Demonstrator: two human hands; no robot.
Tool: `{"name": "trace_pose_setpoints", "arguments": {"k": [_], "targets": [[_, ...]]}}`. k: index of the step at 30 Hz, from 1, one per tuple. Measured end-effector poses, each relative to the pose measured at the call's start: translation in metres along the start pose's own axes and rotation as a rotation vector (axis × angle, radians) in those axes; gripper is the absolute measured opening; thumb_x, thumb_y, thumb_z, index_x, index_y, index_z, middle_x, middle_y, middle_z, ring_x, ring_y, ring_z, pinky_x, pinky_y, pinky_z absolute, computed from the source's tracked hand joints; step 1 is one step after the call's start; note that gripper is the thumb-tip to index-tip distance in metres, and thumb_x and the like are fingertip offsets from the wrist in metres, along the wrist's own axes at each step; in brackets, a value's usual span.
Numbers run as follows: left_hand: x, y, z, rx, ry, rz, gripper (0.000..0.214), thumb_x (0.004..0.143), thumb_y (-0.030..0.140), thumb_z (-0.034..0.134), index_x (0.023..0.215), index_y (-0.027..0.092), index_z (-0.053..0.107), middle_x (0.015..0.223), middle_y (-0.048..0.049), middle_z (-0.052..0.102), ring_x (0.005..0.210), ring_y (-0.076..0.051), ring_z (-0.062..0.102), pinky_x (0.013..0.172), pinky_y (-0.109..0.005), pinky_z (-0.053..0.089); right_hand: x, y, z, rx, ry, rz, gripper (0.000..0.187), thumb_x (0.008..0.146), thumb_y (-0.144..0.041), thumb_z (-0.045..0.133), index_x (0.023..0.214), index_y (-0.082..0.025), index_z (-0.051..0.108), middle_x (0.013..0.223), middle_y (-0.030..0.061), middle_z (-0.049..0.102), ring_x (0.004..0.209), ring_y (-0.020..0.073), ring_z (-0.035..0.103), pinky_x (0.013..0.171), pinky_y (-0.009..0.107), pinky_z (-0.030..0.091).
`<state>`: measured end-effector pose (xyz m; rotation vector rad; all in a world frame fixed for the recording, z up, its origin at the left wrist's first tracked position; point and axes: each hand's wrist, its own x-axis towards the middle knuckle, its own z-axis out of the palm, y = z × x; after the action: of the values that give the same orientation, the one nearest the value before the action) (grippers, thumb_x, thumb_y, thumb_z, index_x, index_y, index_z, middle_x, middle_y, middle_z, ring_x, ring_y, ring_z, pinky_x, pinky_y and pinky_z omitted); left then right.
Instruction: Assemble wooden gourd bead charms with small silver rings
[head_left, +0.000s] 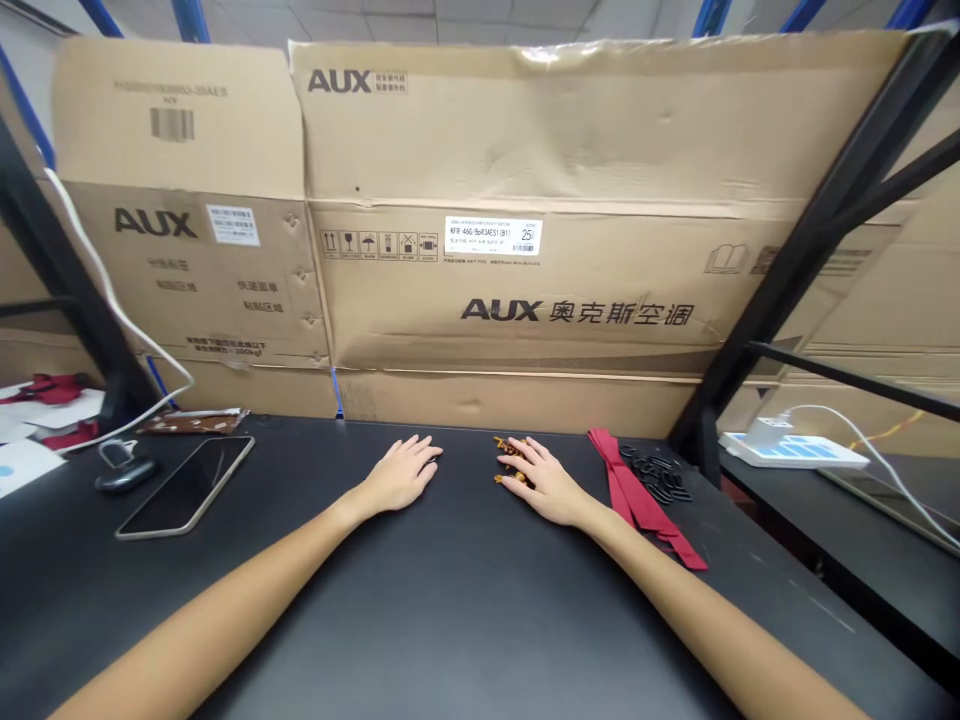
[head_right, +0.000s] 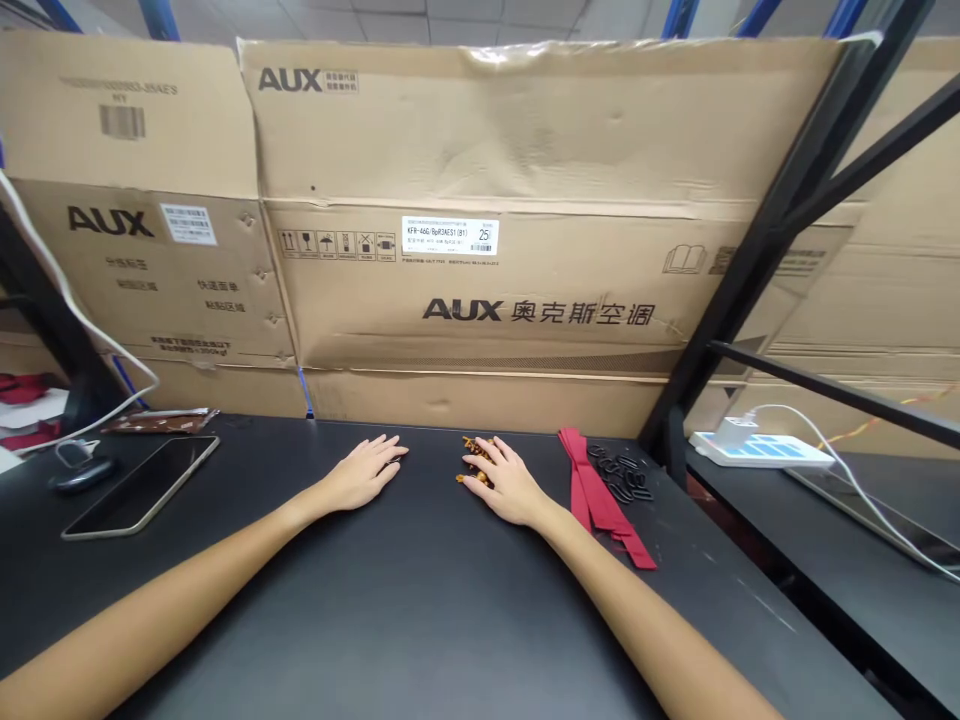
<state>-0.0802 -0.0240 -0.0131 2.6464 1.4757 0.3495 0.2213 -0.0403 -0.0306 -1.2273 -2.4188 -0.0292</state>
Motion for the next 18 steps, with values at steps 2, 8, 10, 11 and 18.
{"name": "trace_pose_setpoints", "arguments": {"k": [2, 8, 10, 11, 18], "targets": [[0.001, -0.008, -0.004, -0.031, 0.001, 0.051, 0.045, 0.099, 0.042, 0.026, 0.133, 0.023, 0.049, 0.149, -0.0064, 0.039, 0.140, -0.024, 0.030, 0.115, -0.044, 0.023, 0.000, 0.002, -0.001, 0.010, -0.001, -0.016, 0.046, 0.096, -0.050, 0.040, 0.126, -0.022, 0.059, 0.144, 0.0104, 0.045, 0.140, 0.0270, 0.029, 0.115, 0.053, 0.025], [-0.001, -0.017, -0.010, -0.070, 0.050, 0.064, 0.042, 0.098, 0.036, 0.031, 0.128, 0.017, 0.053, 0.144, -0.0091, 0.045, 0.135, -0.022, 0.039, 0.113, -0.039, 0.031, -0.003, 0.004, -0.002, 0.040, 0.004, -0.013, 0.042, 0.096, -0.048, 0.040, 0.126, -0.024, 0.059, 0.147, 0.0074, 0.041, 0.142, 0.0273, 0.024, 0.114, 0.054, 0.026], [-0.001, -0.017, -0.009, -0.076, 0.066, 0.067, 0.042, 0.098, 0.036, 0.032, 0.129, 0.017, 0.053, 0.143, -0.0091, 0.047, 0.135, -0.023, 0.039, 0.113, -0.039, 0.031, -0.003, 0.003, -0.001, 0.033, -0.002, 0.006, 0.041, 0.097, -0.047, 0.040, 0.126, -0.025, 0.059, 0.149, 0.0067, 0.039, 0.142, 0.0281, 0.023, 0.114, 0.054, 0.026], [-0.001, -0.017, -0.009, -0.080, 0.074, 0.078, 0.042, 0.098, 0.036, 0.032, 0.129, 0.018, 0.053, 0.143, -0.0082, 0.047, 0.135, -0.023, 0.040, 0.113, -0.040, 0.031, -0.003, 0.003, -0.001, 0.028, -0.008, 0.018, 0.041, 0.097, -0.047, 0.040, 0.126, -0.026, 0.059, 0.149, 0.0064, 0.038, 0.142, 0.0287, 0.023, 0.113, 0.054, 0.027], [0.004, -0.023, -0.003, -0.086, 0.140, 0.105, 0.034, 0.095, 0.033, 0.040, 0.115, 0.021, 0.065, 0.132, -0.0056, 0.059, 0.130, -0.025, 0.047, 0.108, -0.041, 0.038, -0.004, 0.004, 0.001, -0.023, -0.027, 0.041, 0.044, 0.097, -0.051, 0.036, 0.127, -0.027, 0.058, 0.150, 0.0059, 0.037, 0.143, 0.0309, 0.020, 0.112, 0.056, 0.026]]}}
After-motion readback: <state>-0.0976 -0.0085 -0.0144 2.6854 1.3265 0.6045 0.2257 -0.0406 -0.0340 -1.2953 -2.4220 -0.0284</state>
